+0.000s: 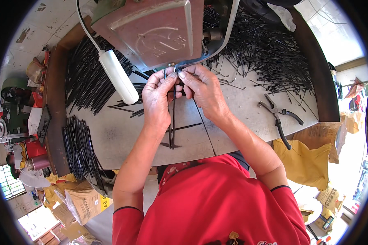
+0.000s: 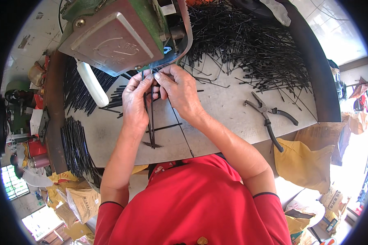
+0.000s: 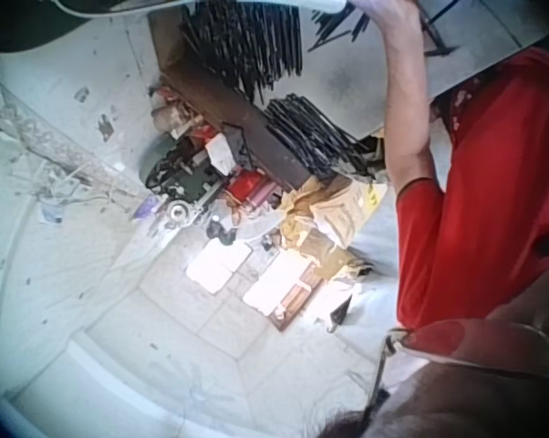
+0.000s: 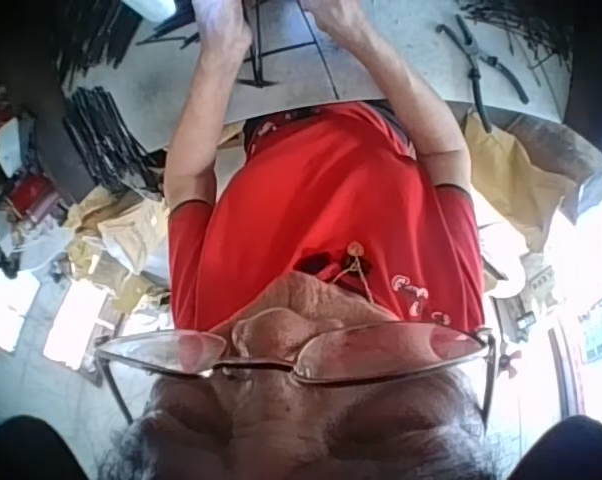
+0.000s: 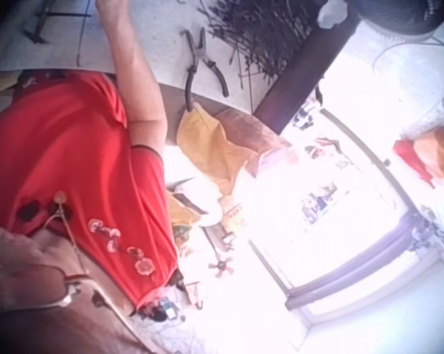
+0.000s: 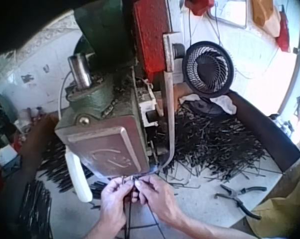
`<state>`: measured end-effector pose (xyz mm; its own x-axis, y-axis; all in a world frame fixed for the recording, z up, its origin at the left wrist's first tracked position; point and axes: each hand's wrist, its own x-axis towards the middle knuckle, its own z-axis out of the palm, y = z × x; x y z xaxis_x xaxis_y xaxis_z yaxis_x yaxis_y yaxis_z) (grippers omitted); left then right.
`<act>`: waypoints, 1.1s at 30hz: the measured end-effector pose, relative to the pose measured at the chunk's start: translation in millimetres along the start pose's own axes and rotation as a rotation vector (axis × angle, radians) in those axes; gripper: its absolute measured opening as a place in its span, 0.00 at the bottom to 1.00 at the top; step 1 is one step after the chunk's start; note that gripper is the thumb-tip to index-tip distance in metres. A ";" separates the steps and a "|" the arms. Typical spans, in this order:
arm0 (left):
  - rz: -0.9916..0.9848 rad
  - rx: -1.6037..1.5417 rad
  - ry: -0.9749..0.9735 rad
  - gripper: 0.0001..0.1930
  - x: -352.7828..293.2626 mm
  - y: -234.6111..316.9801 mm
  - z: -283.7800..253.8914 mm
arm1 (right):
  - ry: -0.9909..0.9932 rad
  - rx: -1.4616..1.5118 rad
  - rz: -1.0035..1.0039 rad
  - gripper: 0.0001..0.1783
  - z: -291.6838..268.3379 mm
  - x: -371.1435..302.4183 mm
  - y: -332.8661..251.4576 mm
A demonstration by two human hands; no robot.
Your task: The person repeatedly picks up thin black metal rods and inserts them into a manual bending machine. They operate the machine's lever to bend the rods into a U-shape and then remove the finished pieces, placing them on the workbench.
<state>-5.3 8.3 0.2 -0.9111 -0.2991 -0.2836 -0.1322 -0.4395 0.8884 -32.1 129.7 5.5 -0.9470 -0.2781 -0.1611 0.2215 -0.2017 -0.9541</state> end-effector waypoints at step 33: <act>-0.020 0.063 -0.190 0.09 -9.6 -7.4 -9.6 | -0.126 0.028 0.143 0.10 -22.0 -14.7 2.0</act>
<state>8.1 6.3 -7.1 -0.9646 -0.1230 -0.2332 -0.1696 -0.3877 0.9061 -22.8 154.1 0.4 -0.8692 -0.4205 -0.2601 0.3600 -0.1776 -0.9159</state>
